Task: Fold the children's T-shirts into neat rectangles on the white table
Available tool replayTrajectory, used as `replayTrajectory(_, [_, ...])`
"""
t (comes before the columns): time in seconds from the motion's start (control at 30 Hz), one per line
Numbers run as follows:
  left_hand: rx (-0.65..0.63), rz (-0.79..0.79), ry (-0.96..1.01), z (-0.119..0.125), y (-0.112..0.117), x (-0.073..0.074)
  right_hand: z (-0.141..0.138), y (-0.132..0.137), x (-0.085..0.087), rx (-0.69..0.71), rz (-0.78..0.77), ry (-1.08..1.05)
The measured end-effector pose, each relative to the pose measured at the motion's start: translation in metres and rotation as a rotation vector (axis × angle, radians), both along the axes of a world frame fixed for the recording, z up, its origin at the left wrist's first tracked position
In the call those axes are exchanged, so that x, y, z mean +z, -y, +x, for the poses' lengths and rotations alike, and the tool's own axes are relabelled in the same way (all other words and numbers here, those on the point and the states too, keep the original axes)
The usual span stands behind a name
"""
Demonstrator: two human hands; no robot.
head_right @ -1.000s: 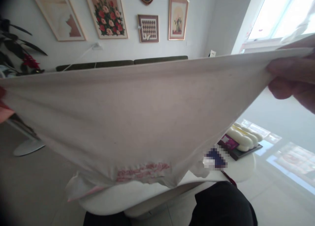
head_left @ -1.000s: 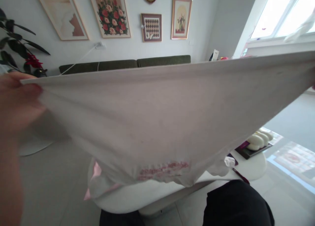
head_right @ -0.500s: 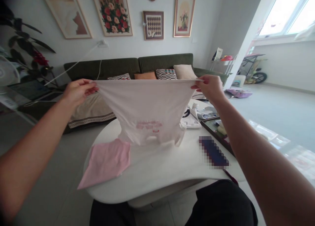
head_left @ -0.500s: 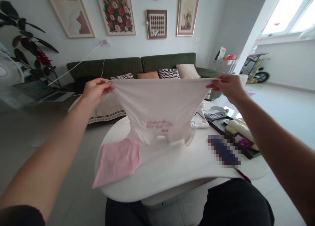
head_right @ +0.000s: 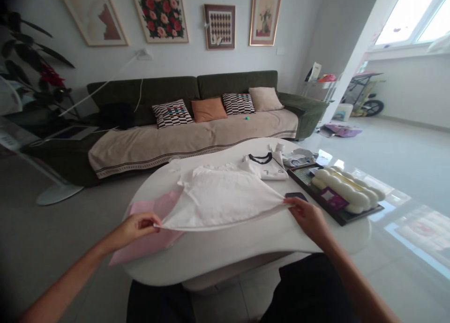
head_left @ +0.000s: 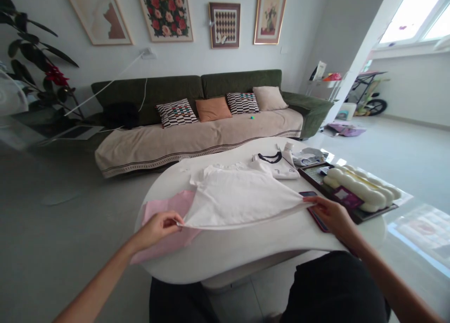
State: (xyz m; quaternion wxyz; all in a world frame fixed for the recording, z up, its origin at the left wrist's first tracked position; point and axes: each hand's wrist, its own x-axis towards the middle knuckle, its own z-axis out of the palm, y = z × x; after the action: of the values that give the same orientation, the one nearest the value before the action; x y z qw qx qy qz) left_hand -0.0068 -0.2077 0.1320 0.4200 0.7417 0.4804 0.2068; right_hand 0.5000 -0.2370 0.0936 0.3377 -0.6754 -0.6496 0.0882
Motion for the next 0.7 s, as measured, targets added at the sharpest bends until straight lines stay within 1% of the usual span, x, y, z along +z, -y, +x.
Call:
replayTrajectory(0.07, [-0.043,-0.048,-0.059,0.014,0.021,-0.039,0.005,0.014,-0.043,0.031,-0.095,0.002])
replayTrajectory(0.1, [-0.058,-0.061,-0.095,0.022,0.03,-0.054,0.007,0.02,-0.06,0.053,-0.13,0.001])
replayTrajectory(0.13, [-0.074,-0.065,-0.132,0.029,0.037,-0.066,0.009,0.025,-0.074,0.069,-0.153,0.011])
replayTrajectory(0.17, [-0.09,-0.063,-0.17,0.035,0.042,-0.075,0.01,0.029,-0.085,0.091,-0.175,0.03])
replayTrajectory(0.2, [-0.105,-0.053,-0.204,0.04,0.045,-0.081,0.011,0.032,-0.092,0.11,-0.199,0.057])
replayTrajectory(0.23, [-0.126,-0.04,-0.235,0.044,0.047,-0.083,0.012,0.034,-0.097,0.129,-0.226,0.091])
replayTrajectory(0.3, [-0.181,-0.013,-0.29,0.05,0.046,-0.081,0.014,0.034,-0.099,0.133,-0.29,0.167])
replayTrajectory(0.4, [-0.299,-0.029,-0.346,0.053,0.04,-0.074,0.016,0.031,-0.092,0.086,-0.394,0.275])
replayTrajectory(0.47, [-0.374,-0.099,-0.38,0.052,0.037,-0.072,0.017,0.028,-0.087,0.069,-0.449,0.341])
replayTrajectory(0.53, [-0.45,-0.223,-0.401,0.05,0.033,-0.074,0.012,0.026,-0.082,0.059,-0.484,0.409])
replayTrajectory(0.6, [-0.494,-0.345,-0.376,0.047,0.02,-0.075,-0.003,0.025,-0.076,0.004,-0.46,0.482])
replayTrajectory(0.63, [-0.493,-0.374,-0.348,0.045,0.008,-0.075,-0.017,0.024,-0.071,-0.027,-0.431,0.508])
replayTrajectory(0.67, [-0.463,-0.371,-0.312,0.043,-0.008,-0.073,-0.036,0.024,-0.066,-0.042,-0.393,0.509])
replayTrajectory(0.7, [-0.394,-0.334,-0.266,0.042,-0.027,-0.071,-0.059,0.024,-0.061,-0.031,-0.365,0.493])
